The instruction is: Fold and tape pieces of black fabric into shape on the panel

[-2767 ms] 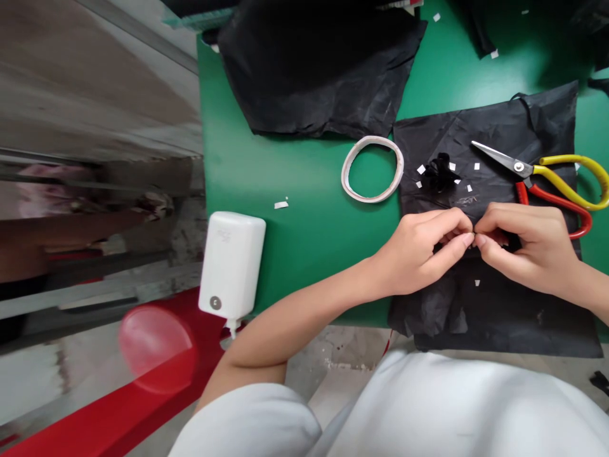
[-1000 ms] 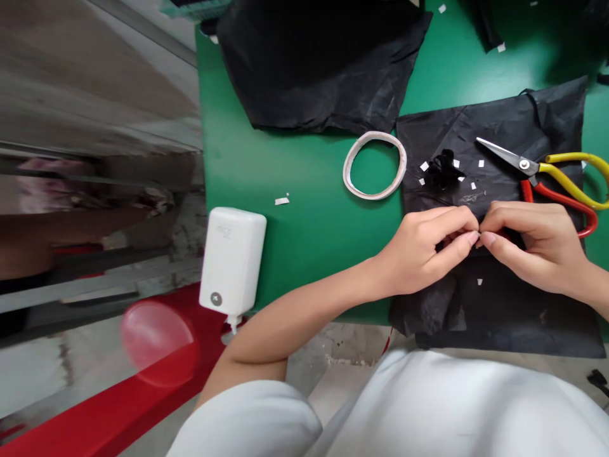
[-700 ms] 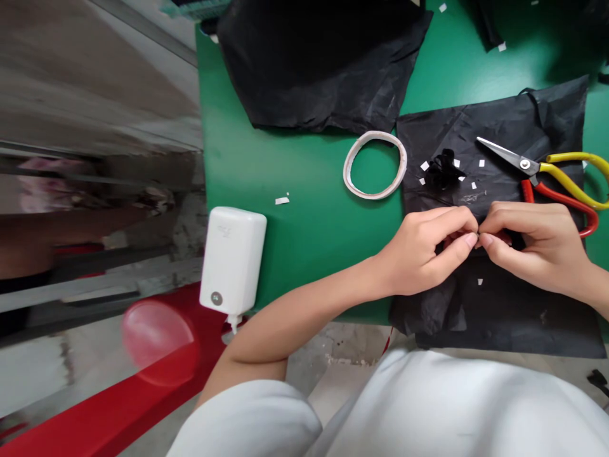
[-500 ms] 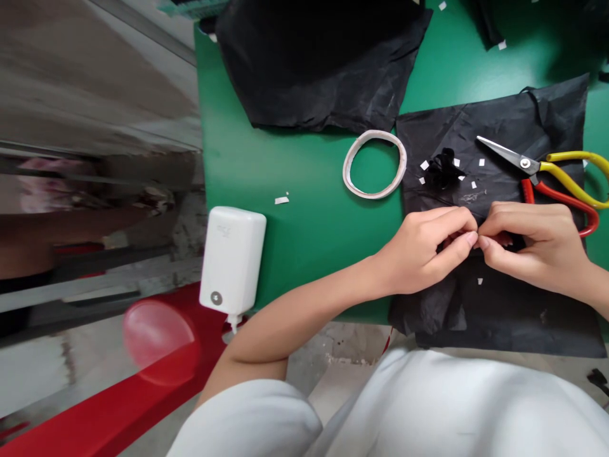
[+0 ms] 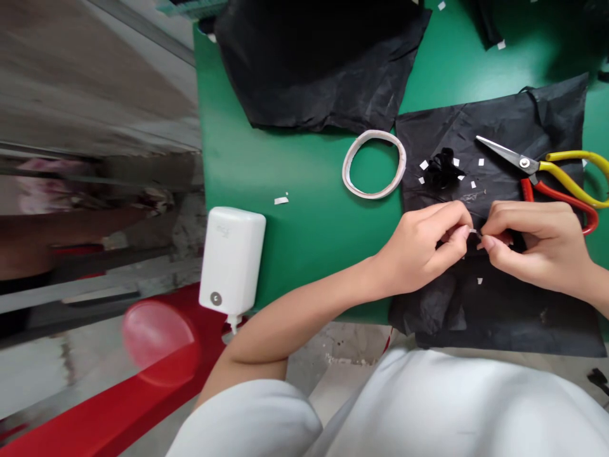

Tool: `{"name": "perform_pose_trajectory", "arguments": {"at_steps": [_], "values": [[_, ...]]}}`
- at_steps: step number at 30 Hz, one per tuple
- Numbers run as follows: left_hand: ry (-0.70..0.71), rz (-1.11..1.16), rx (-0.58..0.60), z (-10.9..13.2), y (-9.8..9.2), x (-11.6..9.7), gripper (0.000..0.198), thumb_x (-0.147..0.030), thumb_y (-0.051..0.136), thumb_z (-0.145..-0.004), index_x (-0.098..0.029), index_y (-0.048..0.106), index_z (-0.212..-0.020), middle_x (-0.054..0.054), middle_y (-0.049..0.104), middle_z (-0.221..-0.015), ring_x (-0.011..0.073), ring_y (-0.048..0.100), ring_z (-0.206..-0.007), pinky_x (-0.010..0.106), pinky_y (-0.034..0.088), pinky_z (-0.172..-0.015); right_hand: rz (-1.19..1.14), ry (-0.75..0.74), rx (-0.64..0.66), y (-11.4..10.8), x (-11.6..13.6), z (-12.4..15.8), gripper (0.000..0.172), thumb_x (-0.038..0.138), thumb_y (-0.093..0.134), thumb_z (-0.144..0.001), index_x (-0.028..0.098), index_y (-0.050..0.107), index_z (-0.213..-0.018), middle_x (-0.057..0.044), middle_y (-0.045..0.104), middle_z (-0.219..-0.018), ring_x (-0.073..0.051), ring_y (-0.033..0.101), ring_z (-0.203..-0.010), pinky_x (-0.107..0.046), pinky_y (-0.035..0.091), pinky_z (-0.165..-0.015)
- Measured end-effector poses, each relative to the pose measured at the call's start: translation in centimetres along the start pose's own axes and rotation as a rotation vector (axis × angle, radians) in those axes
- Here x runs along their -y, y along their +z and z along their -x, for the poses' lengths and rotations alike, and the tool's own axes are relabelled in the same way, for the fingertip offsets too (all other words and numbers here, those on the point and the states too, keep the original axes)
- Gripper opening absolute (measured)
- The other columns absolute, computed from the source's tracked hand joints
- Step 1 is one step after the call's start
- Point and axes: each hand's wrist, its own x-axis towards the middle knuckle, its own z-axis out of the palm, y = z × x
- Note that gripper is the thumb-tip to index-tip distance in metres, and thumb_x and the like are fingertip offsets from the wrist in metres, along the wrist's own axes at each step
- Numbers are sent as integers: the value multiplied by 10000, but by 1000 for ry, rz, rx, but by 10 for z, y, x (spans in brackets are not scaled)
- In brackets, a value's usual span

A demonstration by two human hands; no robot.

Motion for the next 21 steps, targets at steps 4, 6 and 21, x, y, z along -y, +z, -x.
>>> {"name": "perform_pose_trajectory", "arguments": {"at_steps": [4,6,21], "values": [[-132,117,-19,1,1,-2,150,-194,451,-915,-150,523,-791,-18,603,-667,61,534,-564,193,418,-579,-101,22,-10,-2,-2,2,134,122,596,-770,212,569,-674,34,504,-553,-89,437,-503,-249,363,-479],[-160,127,6,1,1,-3,149,-202,457,-918,-159,503,-782,-33,587,-635,52,523,-534,181,405,-546,-149,45,-4,-3,-3,3,147,140,585,-794,207,568,-664,29,504,-556,-95,450,-511,-258,376,-496],[-259,467,59,4,3,-1,286,-88,575,-832,-186,499,-1090,9,703,-884,50,642,-582,152,556,-561,-338,124,-105,-6,-11,10,148,131,542,-864,195,596,-742,4,536,-664,-119,502,-628,-295,393,-580]]}}
